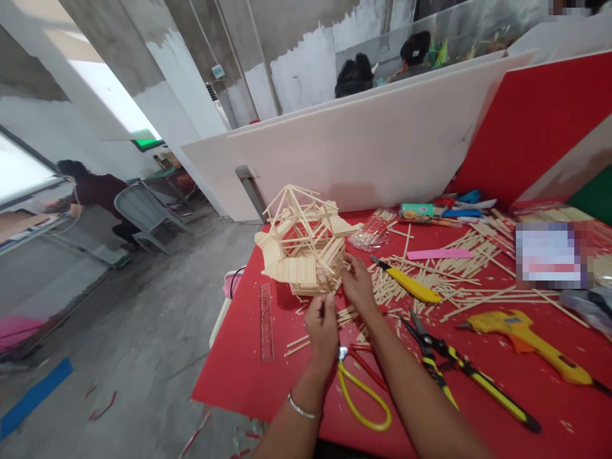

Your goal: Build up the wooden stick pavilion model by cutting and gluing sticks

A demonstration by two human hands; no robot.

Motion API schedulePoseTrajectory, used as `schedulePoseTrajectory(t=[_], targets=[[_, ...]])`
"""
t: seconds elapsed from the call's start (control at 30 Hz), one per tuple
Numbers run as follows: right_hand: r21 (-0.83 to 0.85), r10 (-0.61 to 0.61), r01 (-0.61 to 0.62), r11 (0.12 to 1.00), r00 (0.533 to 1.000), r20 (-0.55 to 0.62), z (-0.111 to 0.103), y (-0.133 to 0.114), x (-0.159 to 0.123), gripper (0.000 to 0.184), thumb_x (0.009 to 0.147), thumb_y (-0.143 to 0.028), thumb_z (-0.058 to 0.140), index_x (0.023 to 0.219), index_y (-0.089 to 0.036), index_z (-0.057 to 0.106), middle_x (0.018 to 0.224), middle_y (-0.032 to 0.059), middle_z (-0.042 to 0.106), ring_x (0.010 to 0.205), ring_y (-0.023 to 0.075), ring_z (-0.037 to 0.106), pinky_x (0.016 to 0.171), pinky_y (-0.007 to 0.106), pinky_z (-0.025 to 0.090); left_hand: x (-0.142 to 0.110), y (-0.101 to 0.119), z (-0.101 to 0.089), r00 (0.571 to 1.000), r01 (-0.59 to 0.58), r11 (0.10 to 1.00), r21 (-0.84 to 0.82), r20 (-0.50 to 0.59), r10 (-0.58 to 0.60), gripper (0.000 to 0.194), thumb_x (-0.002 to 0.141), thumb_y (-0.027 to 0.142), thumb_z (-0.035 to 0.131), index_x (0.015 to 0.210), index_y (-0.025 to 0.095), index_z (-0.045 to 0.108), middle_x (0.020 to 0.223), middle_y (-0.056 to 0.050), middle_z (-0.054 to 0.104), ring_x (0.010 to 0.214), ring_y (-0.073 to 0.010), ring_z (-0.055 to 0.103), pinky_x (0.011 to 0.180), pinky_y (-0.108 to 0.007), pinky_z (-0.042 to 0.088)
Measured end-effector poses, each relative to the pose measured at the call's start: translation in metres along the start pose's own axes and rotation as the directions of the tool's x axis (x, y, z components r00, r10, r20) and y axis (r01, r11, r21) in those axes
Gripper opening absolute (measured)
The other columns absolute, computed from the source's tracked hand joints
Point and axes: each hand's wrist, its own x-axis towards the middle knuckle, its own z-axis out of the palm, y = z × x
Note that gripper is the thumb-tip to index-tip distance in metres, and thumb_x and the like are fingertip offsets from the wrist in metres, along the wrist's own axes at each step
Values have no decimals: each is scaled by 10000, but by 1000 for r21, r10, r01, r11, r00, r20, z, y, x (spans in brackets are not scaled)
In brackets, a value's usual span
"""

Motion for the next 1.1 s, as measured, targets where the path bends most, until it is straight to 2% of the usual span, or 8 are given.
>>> schedulePoseTrajectory(t=[0.1, 0.17, 0.27, 0.43, 0.6, 0.7, 0.93, 1.1], targets=[[-14, -16, 16, 1000, 1000, -1, 0, -2, -1, 441, 857, -312, 495, 1267, -199, 610, 1308, 119, 613, 1236, 245, 553, 1114, 457, 391, 3, 0, 0, 1000, -7, 1000, -9, -21, 7, 315, 843, 462, 691, 984, 184, 734, 879, -58, 699, 781, -162, 617, 720, -279, 503], [-15, -23, 23, 1000, 1000, -1, 0, -3, -1, 437, 854, -311, 498, 1262, -204, 614, 1303, 116, 619, 1228, 248, 558, 1105, 458, 401, 4, -3, 1, 998, 65, 997, -35, -9, -65, 349, 840, 476, 685, 1013, 180, 750, 776, -37, 686, 621, -135, 569, 597, -262, 476], [-10, -29, 29, 1000, 1000, 0, -1, -3, 0, 432, 856, -311, 496, 1257, -209, 619, 1295, 110, 631, 1210, 247, 569, 1087, 454, 418, 5, -10, 1, 993, 113, 992, -51, 19, -112, 344, 817, 483, 703, 921, 164, 780, 629, -2, 640, 497, -110, 491, 516, -251, 432], [-2, -17, 17, 1000, 1000, -12, -5, -2, 2, 431, 852, -325, 516, 1256, -229, 631, 1278, 90, 651, 1207, 244, 574, 1082, 439, 425, 7, -12, -2, 998, -58, 998, 11, 36, 58, 227, 769, 400, 769, 816, 180, 799, 750, -40, 717, 737, -177, 641, 729, -304, 510], [17, 14, -13, 1000, 998, -59, -9, -1, 5, 397, 856, -344, 543, 1209, -208, 661, 1227, 96, 681, 1154, 238, 610, 1053, 428, 450, 4, -5, -5, 995, -94, 991, 95, 37, 91, 438, 873, 438, 662, 530, 171, 611, 530, 25, 478, 540, -112, 433, 570, -252, 375], [49, 27, -23, 999, 995, -95, -12, 0, 7, 395, 868, -375, 538, 1200, -199, 662, 1203, 97, 697, 1093, 225, 640, 1001, 408, 492, 7, -4, -7, 992, -129, 984, 125, 19, 127, 443, 921, 436, 592, 561, 179, 589, 564, 15, 483, 582, -128, 442, 602, -258, 384], [68, 32, -21, 997, 986, -164, -21, -1, 15, 381, 861, -383, 527, 1147, -182, 677, 1167, 97, 709, 1071, 218, 645, 1014, 409, 484, 7, -21, -5, 988, -96, 992, 82, 128, 85, 177, 822, 359, 690, 835, 218, 797, 811, -54, 731, 780, -196, 642, 776, -312, 485], [73, -22, 32, 997, 991, -136, -27, -27, 8, 396, 855, -396, 535, 1152, -169, 666, 1134, 99, 718, 1018, 209, 665, 979, 401, 504, 0, -22, -4, 987, -56, 989, 139, 159, 33, 367, 851, 478, 650, 649, 178, 713, 562, 25, 557, 563, -126, 494, 588, -241, 390]])
